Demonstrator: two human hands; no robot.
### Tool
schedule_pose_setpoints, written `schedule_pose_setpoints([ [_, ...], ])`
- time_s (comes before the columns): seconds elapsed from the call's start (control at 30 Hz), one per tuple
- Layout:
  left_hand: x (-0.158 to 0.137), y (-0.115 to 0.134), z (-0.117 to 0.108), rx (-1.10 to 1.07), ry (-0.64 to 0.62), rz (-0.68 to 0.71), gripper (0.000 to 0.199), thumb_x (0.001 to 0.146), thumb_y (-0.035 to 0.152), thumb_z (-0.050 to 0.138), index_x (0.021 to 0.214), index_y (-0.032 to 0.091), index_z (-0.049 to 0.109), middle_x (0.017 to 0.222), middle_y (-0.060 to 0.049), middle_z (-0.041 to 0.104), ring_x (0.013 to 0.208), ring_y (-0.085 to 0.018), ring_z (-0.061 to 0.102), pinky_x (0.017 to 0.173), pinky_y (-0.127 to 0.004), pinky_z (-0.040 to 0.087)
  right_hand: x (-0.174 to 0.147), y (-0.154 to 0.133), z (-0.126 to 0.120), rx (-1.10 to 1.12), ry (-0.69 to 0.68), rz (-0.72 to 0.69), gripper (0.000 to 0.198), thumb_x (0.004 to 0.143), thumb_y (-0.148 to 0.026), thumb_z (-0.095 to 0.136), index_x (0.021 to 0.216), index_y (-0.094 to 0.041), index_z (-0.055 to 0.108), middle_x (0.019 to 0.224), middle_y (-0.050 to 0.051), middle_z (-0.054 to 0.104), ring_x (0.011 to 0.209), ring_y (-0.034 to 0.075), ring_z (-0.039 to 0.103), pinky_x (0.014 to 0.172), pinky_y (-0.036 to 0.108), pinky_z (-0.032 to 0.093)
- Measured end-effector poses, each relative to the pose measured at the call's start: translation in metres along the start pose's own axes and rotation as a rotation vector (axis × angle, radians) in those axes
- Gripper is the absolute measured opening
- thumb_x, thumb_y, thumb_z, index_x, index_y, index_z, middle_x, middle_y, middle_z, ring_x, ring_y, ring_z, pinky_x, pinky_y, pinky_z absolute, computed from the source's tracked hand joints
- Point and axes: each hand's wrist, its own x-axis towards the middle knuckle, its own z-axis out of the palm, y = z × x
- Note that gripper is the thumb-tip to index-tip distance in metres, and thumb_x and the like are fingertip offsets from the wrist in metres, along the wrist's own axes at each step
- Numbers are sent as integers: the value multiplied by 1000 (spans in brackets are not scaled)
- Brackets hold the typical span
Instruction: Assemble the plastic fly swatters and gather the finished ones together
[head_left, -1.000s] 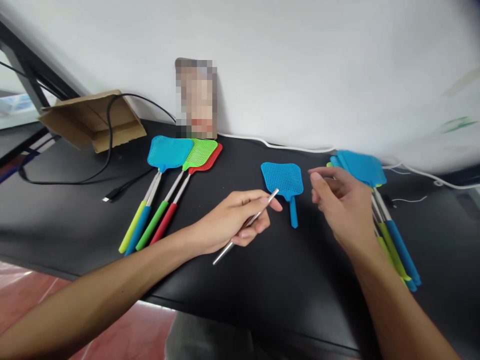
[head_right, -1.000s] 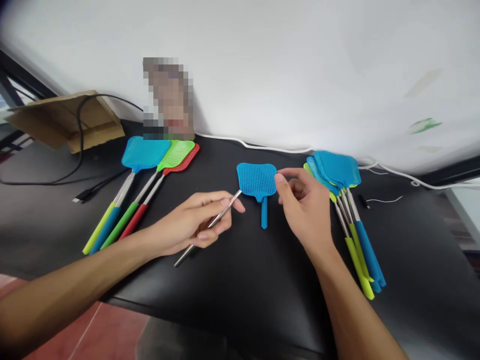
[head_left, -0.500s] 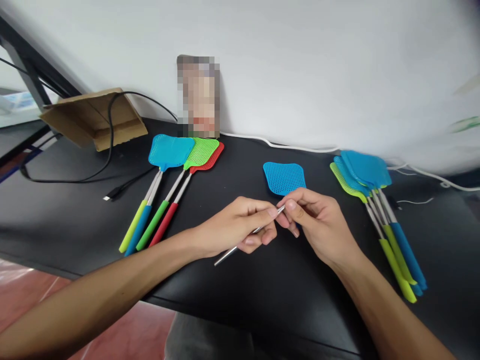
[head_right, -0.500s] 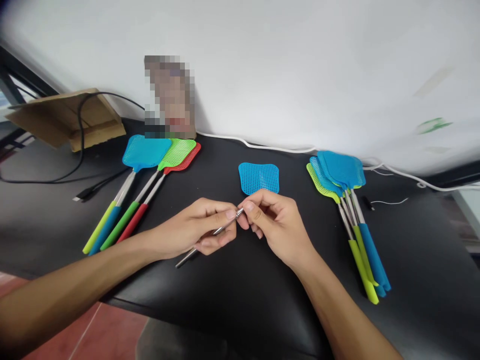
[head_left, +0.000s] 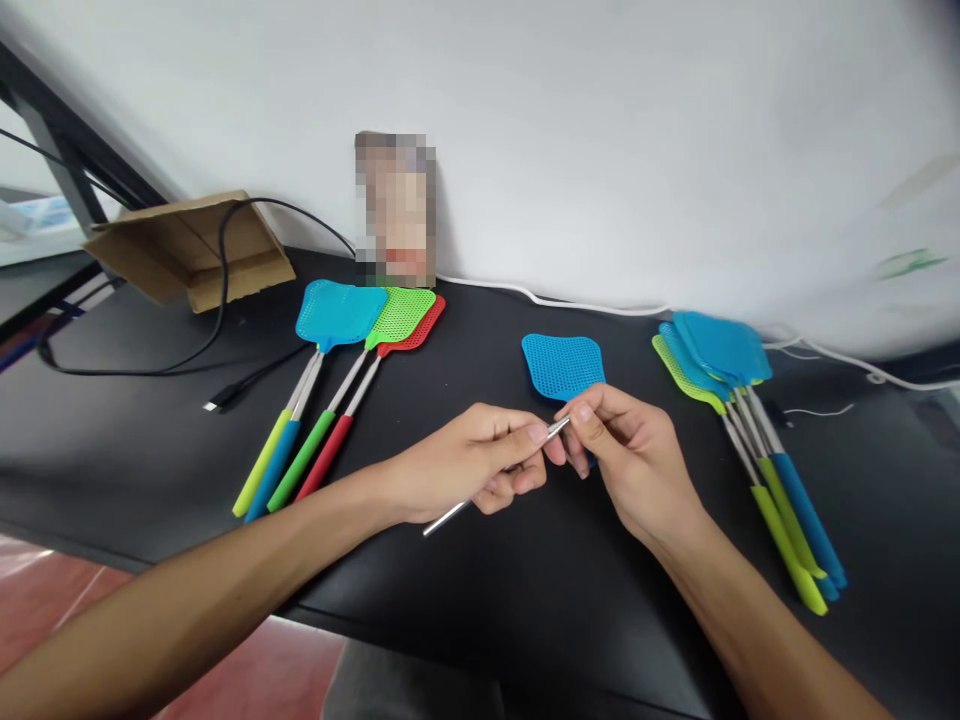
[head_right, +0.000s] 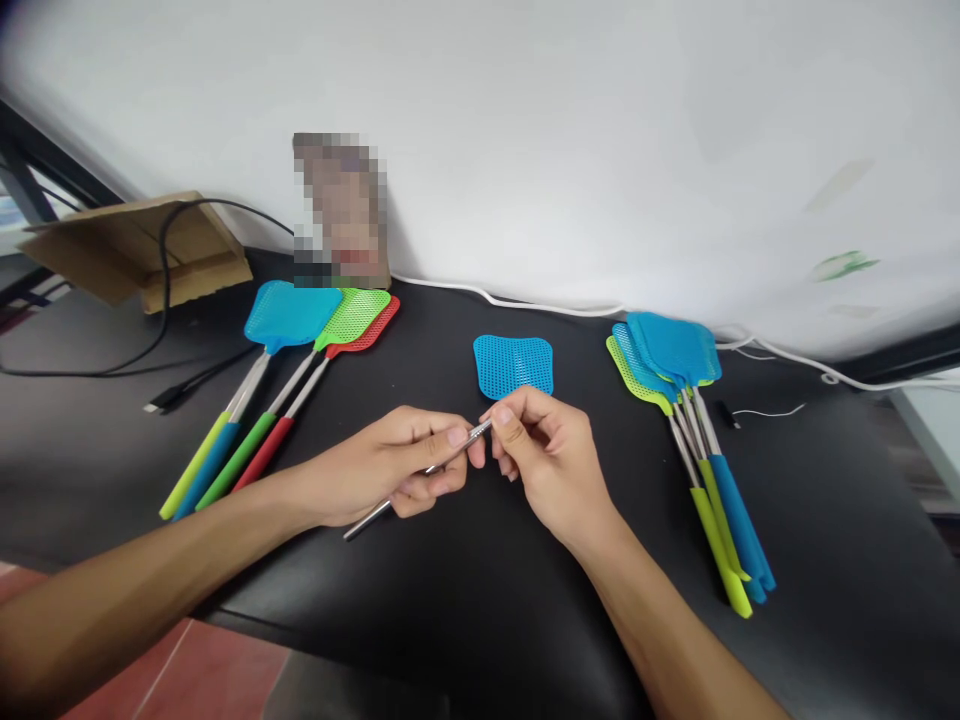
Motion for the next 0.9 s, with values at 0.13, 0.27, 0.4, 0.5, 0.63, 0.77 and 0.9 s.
schedule_pose_setpoints([
  [0.13, 0, 0, 1, 10, 1, 6, 33, 103, 47, 53, 95, 16, 60, 67, 5, 43, 49, -3, 25, 43, -16, 20, 0, -1, 1, -9, 41, 0, 24, 98, -40, 65, 85, -21, 68, 66, -2, 59, 55, 12, 51, 51, 26, 41],
  [0.27, 0, 0, 0, 13, -5, 9, 33, 103, 47, 52, 95, 16, 60, 67, 5, 43, 50, -3, 26, 44, -16, 20, 0, -1, 2, -4, 64, -1, 24, 97, -42, 66, 85, -21, 68, 65, -2, 58, 54, 12, 49, 50, 27, 40],
  [0.4, -1, 0, -1, 32, 7, -3, 33, 104, 46, 51, 96, 16, 61, 68, 4, 46, 49, -3, 27, 43, -16, 20, 1, -4, 0, 25, 43, 7, 22, 97, -39, 67, 85, -20, 69, 66, -1, 58, 56, 11, 50, 52, 26, 40],
  [0.5, -1, -3, -1, 83, 6, -31, 30, 104, 44, 51, 98, 16, 62, 67, 3, 49, 47, -4, 30, 41, -16, 21, 7, -5, -8, 76, 153, 5, 21, 96, -39, 69, 86, -21, 69, 63, -3, 53, 55, 11, 48, 53, 27, 40],
  [0.63, 1, -2, -2, 11, 158, 41, 26, 103, 40, 54, 97, 16, 61, 64, 5, 44, 45, -4, 28, 40, -16, 18, 18, -1, -25, -45, 367, -2, 29, 95, -48, 67, 87, -20, 70, 64, -3, 52, 54, 12, 47, 49, 27, 37],
  [0.77, 3, 7, -8, -147, 459, 306, 16, 103, 33, 53, 102, 17, 57, 68, 3, 53, 48, -7, 40, 42, -18, 33, 21, 1, -31, -574, 398, -16, 41, 98, -55, 58, 78, -20, 67, 65, -1, 57, 57, 14, 51, 55, 29, 37],
  [0.9, 4, 14, -11, -159, 540, 420, 13, 102, 29, 54, 110, 18, 53, 85, -5, 69, 63, -14, 61, 56, -26, 52, 15, -2, -21, -1041, 322, -35, 37, 96, -55, 59, 79, -22, 61, 64, -2, 61, 60, 16, 56, 61, 31, 35],
])
